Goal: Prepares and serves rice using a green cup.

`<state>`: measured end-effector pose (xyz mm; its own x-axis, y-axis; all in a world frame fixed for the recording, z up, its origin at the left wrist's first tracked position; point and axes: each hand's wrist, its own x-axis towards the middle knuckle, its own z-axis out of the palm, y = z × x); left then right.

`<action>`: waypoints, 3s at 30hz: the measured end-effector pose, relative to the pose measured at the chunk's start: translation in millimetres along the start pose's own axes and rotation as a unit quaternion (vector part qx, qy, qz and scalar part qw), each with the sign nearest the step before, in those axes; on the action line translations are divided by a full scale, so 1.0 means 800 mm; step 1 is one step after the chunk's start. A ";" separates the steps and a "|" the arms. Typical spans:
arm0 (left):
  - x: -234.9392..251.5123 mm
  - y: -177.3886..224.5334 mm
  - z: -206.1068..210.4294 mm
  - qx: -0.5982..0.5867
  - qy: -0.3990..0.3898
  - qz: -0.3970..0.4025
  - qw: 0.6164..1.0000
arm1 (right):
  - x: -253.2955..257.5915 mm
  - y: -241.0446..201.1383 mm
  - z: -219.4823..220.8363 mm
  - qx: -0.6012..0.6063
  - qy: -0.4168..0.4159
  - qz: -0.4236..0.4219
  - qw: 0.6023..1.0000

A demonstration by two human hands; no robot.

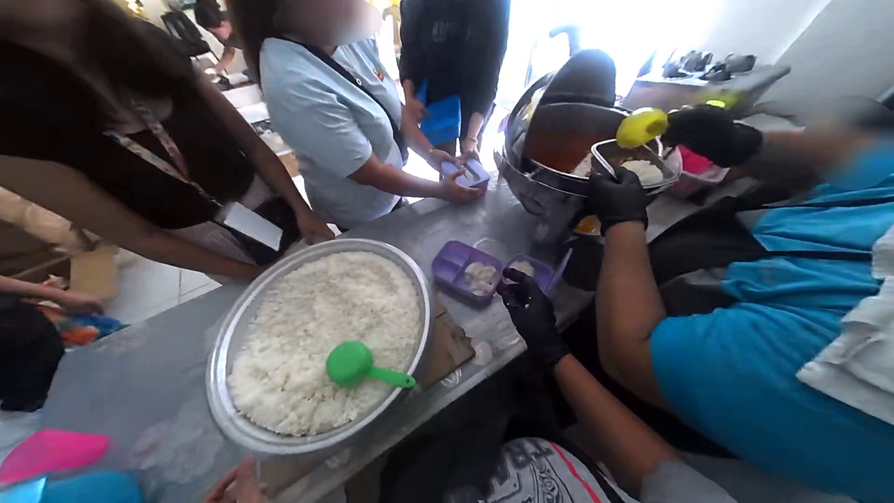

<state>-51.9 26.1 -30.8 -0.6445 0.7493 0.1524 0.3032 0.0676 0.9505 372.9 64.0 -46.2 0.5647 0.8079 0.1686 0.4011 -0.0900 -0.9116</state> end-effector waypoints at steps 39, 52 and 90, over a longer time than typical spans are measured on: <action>0.067 -0.074 -0.103 -0.058 -0.111 0.055 0.991 | -0.136 -0.166 0.224 -0.073 -0.159 -0.239 0.955; 0.102 -0.093 -0.120 -0.050 -0.234 0.016 0.971 | -0.233 -0.126 0.215 -0.157 -0.004 -0.235 0.959; 0.121 -0.098 -0.131 -0.108 -0.226 -0.236 0.939 | -0.167 -0.164 0.215 -0.423 -0.259 -0.089 0.864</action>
<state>-211.2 24.4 -62.3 -0.2925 0.8762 -0.3830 -0.1221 0.3630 0.9238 120.8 68.0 -13.4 0.1292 0.9853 -0.1120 0.9557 -0.1538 -0.2510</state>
